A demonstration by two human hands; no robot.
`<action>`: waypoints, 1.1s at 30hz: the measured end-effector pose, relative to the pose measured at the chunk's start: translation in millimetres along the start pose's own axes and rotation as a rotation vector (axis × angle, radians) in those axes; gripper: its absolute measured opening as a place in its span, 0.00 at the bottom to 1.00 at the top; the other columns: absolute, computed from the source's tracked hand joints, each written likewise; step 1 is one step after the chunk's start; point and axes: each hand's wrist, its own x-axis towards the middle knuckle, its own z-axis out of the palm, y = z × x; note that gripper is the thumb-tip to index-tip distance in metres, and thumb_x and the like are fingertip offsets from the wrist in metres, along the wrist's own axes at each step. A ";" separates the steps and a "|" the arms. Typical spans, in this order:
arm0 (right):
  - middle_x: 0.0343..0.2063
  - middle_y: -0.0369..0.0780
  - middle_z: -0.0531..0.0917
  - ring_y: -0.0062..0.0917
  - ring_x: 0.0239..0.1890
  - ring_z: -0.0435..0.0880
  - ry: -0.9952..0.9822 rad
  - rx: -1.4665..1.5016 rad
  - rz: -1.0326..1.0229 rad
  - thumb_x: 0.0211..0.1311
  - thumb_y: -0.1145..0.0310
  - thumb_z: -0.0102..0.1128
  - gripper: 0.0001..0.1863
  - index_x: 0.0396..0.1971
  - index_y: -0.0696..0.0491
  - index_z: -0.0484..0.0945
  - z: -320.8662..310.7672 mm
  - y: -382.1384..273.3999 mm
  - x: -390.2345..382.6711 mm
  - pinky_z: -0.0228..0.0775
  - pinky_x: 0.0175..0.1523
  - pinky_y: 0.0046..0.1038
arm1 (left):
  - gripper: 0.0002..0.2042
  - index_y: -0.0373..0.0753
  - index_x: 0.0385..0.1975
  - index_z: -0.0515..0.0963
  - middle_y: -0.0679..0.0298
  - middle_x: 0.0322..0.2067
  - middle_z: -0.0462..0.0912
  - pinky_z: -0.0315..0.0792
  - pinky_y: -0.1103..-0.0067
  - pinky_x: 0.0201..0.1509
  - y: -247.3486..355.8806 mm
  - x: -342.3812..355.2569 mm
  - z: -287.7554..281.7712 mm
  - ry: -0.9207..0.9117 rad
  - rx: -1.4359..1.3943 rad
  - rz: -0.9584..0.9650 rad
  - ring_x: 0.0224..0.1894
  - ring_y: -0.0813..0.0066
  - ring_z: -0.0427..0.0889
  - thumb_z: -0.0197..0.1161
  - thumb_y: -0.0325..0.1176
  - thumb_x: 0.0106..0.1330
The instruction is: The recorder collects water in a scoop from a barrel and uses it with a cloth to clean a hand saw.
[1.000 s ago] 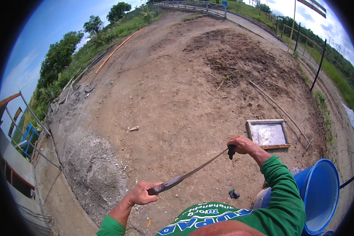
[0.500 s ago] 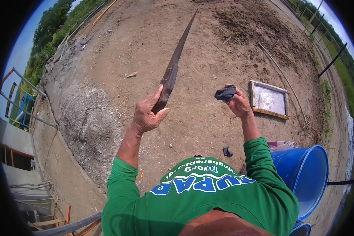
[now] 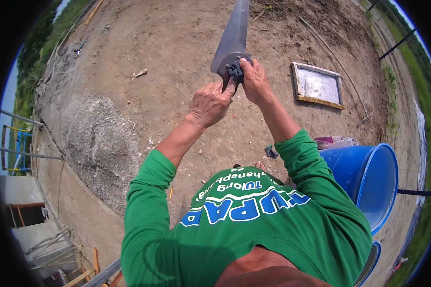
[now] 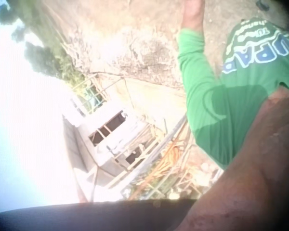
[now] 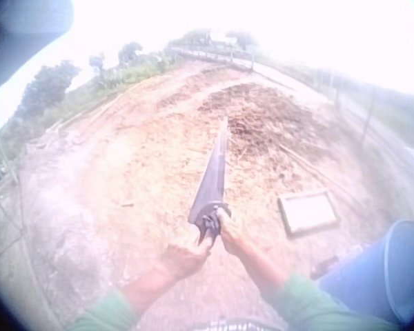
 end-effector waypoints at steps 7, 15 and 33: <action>0.28 0.40 0.79 0.25 0.28 0.79 -0.113 0.080 0.070 0.66 0.67 0.48 0.12 0.41 0.61 0.72 -28.9 17.7 36.3 0.74 0.37 0.27 | 0.24 0.37 0.56 0.69 0.58 0.26 0.74 0.75 0.70 0.29 -3.8 8.9 14.5 -0.106 -0.045 -0.085 0.29 0.62 0.79 0.55 0.28 0.56; 0.31 0.38 0.79 0.23 0.33 0.78 -0.053 0.213 0.199 0.67 0.62 0.48 0.14 0.39 0.59 0.74 -14.8 24.6 1.7 0.72 0.41 0.28 | 0.11 0.36 0.40 0.75 0.57 0.26 0.75 0.75 0.70 0.27 -12.5 15.8 29.3 -0.050 0.018 -0.148 0.29 0.62 0.79 0.53 0.28 0.57; 0.31 0.33 0.77 0.15 0.32 0.76 -0.027 0.025 -0.050 0.66 0.65 0.52 0.12 0.43 0.57 0.72 0.4 15.9 2.9 0.72 0.41 0.21 | 0.12 0.38 0.31 0.70 0.52 0.29 0.75 0.73 0.62 0.36 -27.2 8.5 19.3 0.009 -0.251 -0.420 0.34 0.48 0.77 0.59 0.22 0.45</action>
